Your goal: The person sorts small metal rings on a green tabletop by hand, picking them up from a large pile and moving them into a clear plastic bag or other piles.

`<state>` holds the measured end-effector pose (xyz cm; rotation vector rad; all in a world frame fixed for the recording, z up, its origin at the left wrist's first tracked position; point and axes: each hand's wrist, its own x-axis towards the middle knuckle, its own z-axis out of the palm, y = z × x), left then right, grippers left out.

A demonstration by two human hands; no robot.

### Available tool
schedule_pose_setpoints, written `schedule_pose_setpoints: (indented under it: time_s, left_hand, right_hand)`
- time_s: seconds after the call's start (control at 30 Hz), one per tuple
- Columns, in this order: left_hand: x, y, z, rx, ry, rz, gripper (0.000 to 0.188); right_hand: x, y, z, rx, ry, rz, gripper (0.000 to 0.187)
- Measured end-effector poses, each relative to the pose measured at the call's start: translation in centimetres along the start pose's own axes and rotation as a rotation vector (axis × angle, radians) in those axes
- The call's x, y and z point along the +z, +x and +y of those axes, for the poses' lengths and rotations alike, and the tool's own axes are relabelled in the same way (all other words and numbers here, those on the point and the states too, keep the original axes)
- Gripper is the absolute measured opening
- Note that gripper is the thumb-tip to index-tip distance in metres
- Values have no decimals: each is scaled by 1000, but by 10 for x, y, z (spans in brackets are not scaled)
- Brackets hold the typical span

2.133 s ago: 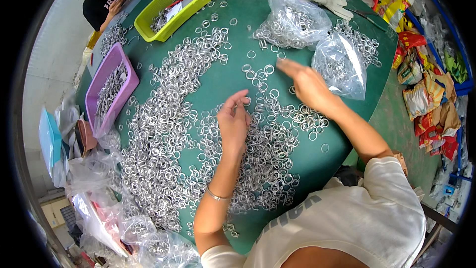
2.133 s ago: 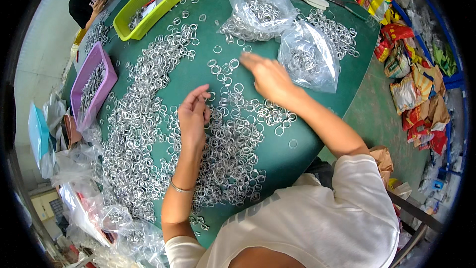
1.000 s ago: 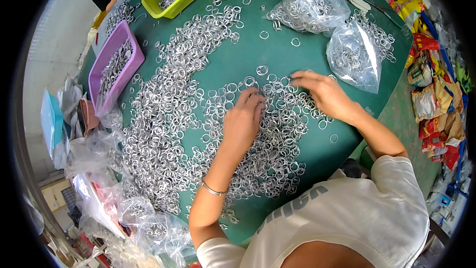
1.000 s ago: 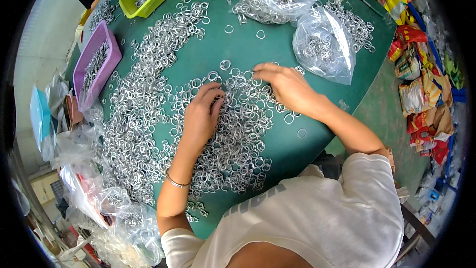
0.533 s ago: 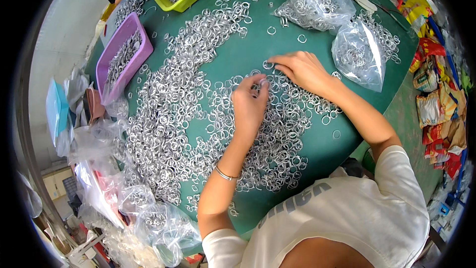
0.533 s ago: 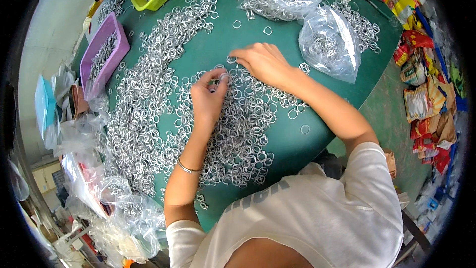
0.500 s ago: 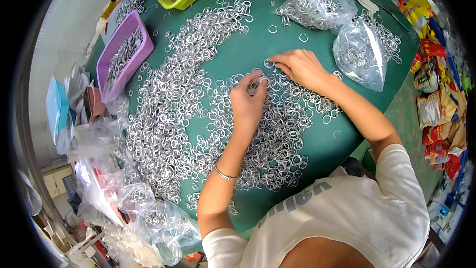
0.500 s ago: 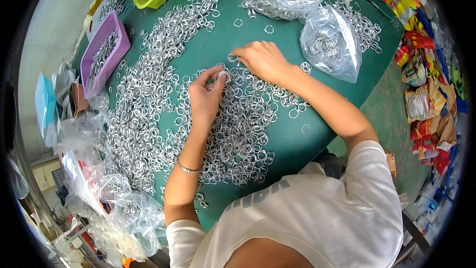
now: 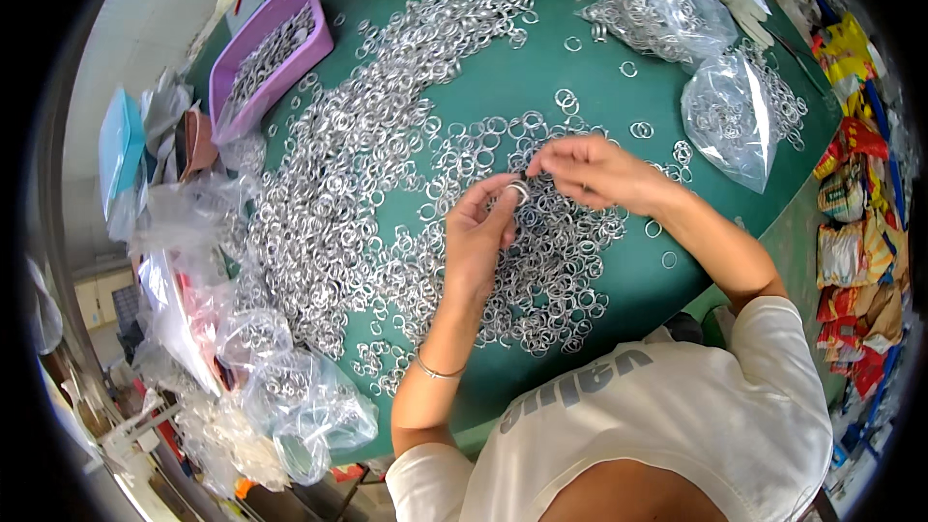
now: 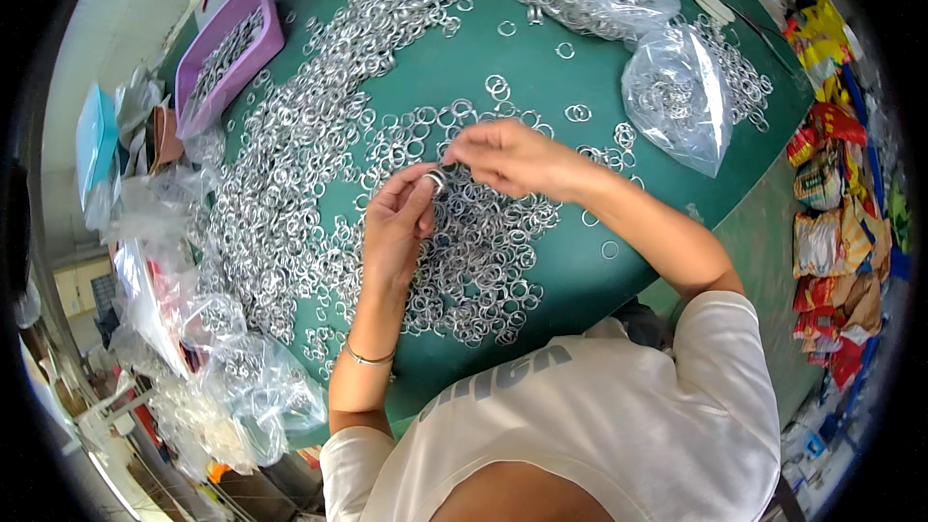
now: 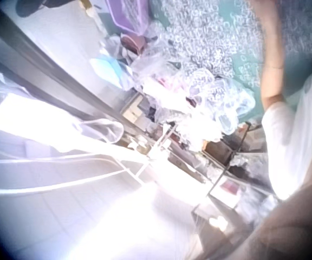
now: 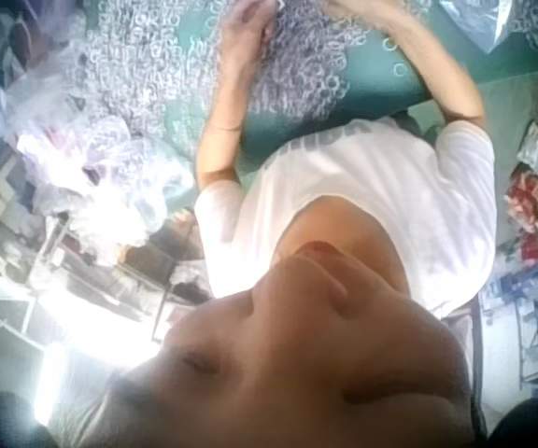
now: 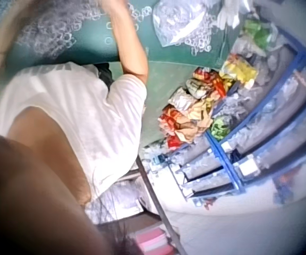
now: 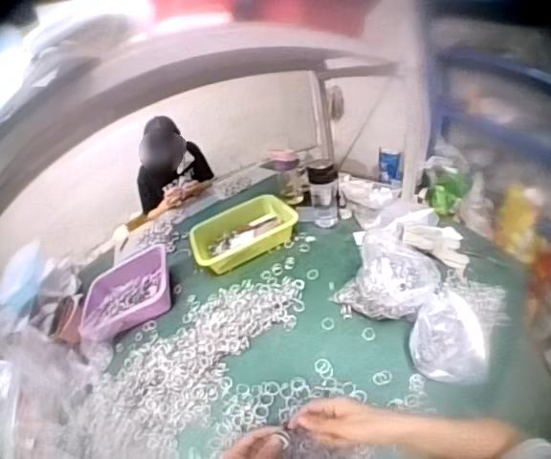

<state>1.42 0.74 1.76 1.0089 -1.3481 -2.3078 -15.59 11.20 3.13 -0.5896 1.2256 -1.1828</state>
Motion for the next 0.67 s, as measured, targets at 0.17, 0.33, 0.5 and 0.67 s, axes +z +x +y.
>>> schedule_pose_setpoints:
  time_s: [0.17, 0.33, 0.5, 0.67]
  left_hand:
    - [-3, -27, -3, 100, 84, 60, 18]
    - [-5, -56, -13, 145, 142, 150, 20]
    - [-30, -94, -20, 275, 257, 277, 19]
    - [-89, -150, -19, 482, 496, 627, 19]
  right_hand:
    - [32, -2, 22, -280, -365, 5, 23]
    - [52, -8, 41, -374, -371, 79, 14]
    - [83, -22, 30, -320, -523, -28, 15]
    - [77, -32, 38, 131, -104, -211, 23]
